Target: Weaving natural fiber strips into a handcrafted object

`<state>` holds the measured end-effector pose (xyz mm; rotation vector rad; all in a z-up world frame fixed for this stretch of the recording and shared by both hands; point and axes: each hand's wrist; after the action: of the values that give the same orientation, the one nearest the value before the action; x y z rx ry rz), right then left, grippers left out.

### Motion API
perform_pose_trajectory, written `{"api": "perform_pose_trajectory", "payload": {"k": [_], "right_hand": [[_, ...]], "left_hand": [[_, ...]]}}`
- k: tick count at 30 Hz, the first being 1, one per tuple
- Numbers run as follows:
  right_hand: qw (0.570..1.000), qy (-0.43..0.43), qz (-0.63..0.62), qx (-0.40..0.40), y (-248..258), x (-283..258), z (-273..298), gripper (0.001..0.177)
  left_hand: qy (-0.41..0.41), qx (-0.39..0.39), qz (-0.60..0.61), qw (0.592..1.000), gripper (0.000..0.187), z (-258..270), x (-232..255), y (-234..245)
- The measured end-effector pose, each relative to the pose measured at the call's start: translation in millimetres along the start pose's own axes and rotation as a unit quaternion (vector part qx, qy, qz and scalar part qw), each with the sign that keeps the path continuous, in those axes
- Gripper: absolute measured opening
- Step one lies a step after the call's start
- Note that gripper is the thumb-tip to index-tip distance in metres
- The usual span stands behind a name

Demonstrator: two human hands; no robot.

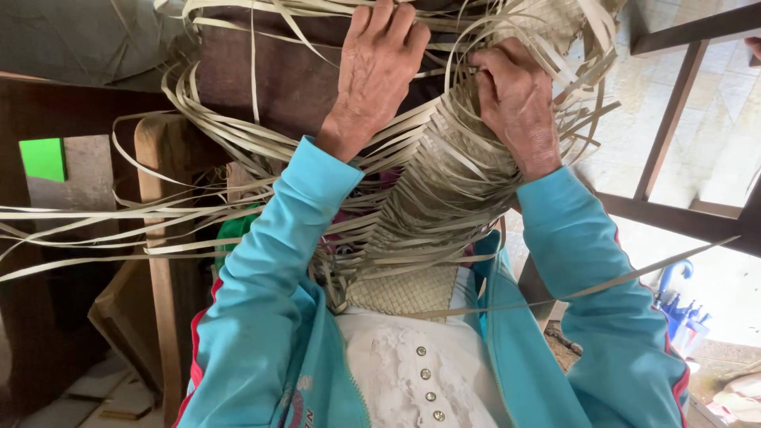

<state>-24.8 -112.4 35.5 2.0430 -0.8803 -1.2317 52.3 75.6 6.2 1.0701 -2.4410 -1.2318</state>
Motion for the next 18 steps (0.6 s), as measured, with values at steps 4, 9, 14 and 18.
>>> {"api": "perform_pose_trajectory", "payload": {"k": [4,9,14,18], "right_hand": [[1.0,-0.021,-0.007,-0.018,-2.0,2.5,-1.5,0.021],[0.996,-0.057,0.051,-0.045,-26.2,37.5,15.5,0.012],[0.995,-0.066,0.037,-0.063,-13.6,32.6,4.5,0.028],[0.997,-0.061,-0.048,0.012,-11.3,38.8,5.3,0.012]], "left_hand": [[0.007,0.029,0.026,0.999,0.024,-10.2,-1.0,11.5],[0.078,0.08,0.108,0.988,0.013,-20.4,21.8,12.3],[0.164,0.119,0.331,0.922,0.022,-25.3,65.0,37.6],[0.208,0.017,0.487,0.848,0.021,-28.0,78.4,29.8]]}}
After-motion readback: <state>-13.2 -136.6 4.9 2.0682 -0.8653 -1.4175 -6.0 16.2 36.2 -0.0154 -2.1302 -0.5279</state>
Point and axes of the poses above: each hand's wrist, its own z-axis away from the middle knuckle, its own y-axis out of the back of the hand, x = y × z, and after that the axes turned 7 degrees about x, right-handed
